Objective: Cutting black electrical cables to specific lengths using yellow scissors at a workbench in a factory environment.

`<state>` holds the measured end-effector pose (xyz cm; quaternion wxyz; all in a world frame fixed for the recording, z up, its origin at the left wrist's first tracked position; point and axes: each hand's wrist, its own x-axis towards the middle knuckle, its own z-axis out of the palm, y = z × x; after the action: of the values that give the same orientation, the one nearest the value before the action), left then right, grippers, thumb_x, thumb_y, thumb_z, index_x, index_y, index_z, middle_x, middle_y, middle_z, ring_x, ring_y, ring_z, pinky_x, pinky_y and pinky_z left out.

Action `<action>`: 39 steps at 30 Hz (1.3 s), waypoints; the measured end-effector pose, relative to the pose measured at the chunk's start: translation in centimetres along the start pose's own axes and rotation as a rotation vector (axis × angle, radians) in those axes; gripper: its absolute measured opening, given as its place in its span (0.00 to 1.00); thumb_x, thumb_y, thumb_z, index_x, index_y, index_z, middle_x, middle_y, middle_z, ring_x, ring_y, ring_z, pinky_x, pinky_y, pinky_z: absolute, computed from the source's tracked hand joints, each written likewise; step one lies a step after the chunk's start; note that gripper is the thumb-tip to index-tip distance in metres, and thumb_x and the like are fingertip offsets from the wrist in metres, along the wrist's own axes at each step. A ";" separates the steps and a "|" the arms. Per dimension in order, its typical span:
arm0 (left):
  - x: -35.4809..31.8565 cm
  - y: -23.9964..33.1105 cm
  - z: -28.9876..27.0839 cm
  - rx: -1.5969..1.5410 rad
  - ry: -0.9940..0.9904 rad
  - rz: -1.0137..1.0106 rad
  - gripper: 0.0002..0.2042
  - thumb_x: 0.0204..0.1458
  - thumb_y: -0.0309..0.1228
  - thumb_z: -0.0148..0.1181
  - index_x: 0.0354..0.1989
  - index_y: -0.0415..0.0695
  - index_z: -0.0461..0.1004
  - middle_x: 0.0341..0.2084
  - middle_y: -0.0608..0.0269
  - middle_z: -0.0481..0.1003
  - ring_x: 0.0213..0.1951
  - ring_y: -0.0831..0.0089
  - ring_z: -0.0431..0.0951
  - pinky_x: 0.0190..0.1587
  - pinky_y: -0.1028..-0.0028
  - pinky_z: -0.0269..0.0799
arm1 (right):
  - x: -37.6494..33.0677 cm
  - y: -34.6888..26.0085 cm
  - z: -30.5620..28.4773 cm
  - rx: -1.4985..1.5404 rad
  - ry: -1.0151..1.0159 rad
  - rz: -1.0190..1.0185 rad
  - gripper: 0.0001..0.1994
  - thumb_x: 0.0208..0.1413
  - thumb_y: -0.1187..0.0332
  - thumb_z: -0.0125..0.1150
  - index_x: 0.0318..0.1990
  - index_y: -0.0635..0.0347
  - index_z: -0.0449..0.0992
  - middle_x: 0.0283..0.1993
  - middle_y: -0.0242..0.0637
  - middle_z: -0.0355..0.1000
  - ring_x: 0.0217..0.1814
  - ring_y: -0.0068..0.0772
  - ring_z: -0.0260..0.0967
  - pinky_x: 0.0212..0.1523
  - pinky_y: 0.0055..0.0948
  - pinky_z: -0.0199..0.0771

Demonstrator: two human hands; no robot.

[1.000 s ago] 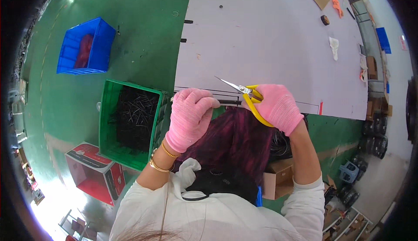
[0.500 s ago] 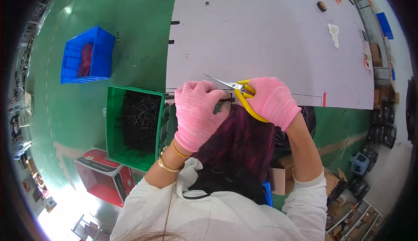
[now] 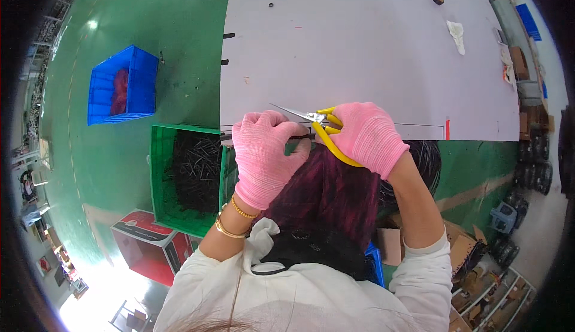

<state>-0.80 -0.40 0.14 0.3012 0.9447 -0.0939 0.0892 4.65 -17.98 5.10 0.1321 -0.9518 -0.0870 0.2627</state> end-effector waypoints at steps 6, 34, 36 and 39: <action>0.0 0.0 -0.1 0.020 -0.011 -0.001 0.10 0.35 0.32 0.72 0.30 0.53 0.83 0.29 0.67 0.75 0.39 0.61 0.72 0.43 0.61 0.64 | 0.0 0.1 0.3 0.014 -0.024 -0.012 0.20 0.55 0.50 0.64 0.40 0.61 0.81 0.34 0.51 0.78 0.37 0.53 0.76 0.40 0.43 0.77; -1.2 -0.1 -0.4 0.026 0.023 0.147 0.10 0.33 0.30 0.69 0.26 0.56 0.79 0.28 0.70 0.72 0.36 0.64 0.72 0.41 0.63 0.63 | -10.5 -0.9 15.3 1.247 -0.024 0.061 0.06 0.66 0.69 0.47 0.36 0.59 0.66 0.26 0.26 0.60 0.26 0.17 0.58 0.30 0.18 0.63; -1.1 0.3 -1.2 0.037 0.039 0.157 0.09 0.32 0.30 0.69 0.26 0.56 0.79 0.28 0.70 0.72 0.36 0.64 0.72 0.40 0.63 0.64 | -10.6 -1.5 14.2 1.158 0.014 0.011 0.06 0.66 0.69 0.47 0.36 0.59 0.67 0.26 0.26 0.61 0.26 0.17 0.58 0.29 0.19 0.62; -0.9 0.5 -1.3 0.046 0.049 0.174 0.09 0.33 0.30 0.68 0.26 0.57 0.78 0.28 0.71 0.72 0.35 0.64 0.72 0.39 0.63 0.64 | -10.4 -1.7 13.9 1.119 0.017 0.013 0.06 0.66 0.69 0.47 0.36 0.59 0.67 0.26 0.27 0.62 0.25 0.18 0.59 0.28 0.19 0.63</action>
<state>-1.91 0.11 1.29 0.2729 0.9372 -0.1660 0.1402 -11.60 -15.99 -0.96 0.6163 -0.7392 0.0727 0.2618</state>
